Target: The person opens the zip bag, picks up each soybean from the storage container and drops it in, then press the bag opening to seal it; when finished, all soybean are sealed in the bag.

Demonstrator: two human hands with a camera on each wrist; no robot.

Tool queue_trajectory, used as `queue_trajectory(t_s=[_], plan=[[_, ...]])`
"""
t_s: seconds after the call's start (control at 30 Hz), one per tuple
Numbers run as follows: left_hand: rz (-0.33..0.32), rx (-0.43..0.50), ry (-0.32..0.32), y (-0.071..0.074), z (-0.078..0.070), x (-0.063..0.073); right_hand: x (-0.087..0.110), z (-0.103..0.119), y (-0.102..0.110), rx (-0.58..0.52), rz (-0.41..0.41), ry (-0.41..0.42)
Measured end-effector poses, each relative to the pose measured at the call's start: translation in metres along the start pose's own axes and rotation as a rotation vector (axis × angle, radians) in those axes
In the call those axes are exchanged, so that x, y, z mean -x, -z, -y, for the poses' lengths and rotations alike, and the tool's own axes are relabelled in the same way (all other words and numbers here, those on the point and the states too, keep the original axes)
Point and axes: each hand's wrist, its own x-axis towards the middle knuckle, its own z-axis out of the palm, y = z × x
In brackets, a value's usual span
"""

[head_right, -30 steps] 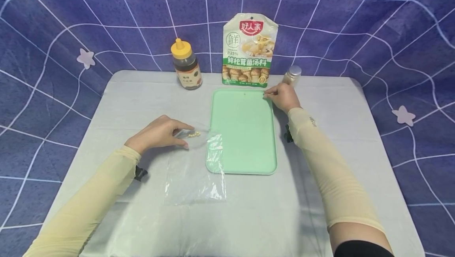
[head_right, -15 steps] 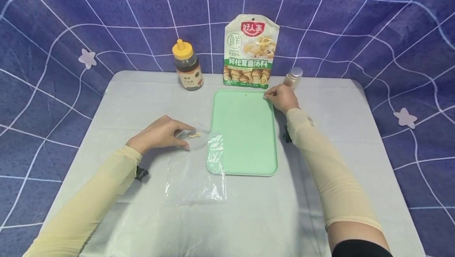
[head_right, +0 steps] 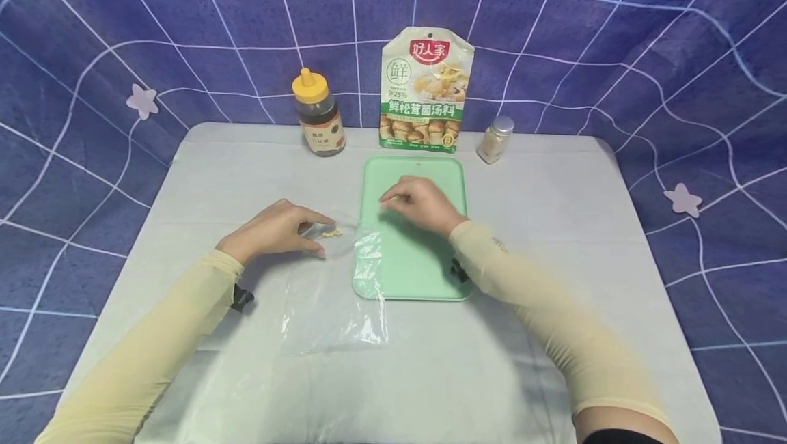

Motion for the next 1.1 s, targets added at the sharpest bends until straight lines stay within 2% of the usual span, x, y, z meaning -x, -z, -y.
queue_trajectory(t_s=[0.13,0.3,0.47,0.6,0.8,0.93,1.1], plan=[[0.005,-0.008,-0.014,0.000,0.000,-0.003,-0.003,0.031,-0.025,-0.052,0.085,0.066],[-0.007,0.001,-0.048,0.002,0.000,-0.005,-0.013,0.048,-0.042,-0.040,0.139,0.104],[-0.004,-0.010,-0.068,0.003,-0.002,-0.007,-0.018,0.051,-0.046,-0.006,0.154,0.093],[-0.007,-0.014,-0.067,0.005,-0.002,-0.008,-0.020,0.049,-0.036,-0.025,0.110,0.065],[0.005,-0.025,-0.047,0.003,-0.001,-0.005,-0.016,0.029,-0.022,-0.020,0.024,0.004],[0.003,-0.021,-0.038,0.002,0.000,-0.002,-0.009,0.000,-0.012,0.012,-0.013,-0.077],[-0.002,-0.022,-0.036,0.000,-0.001,-0.002,-0.008,-0.039,0.010,0.097,-0.088,-0.221]])
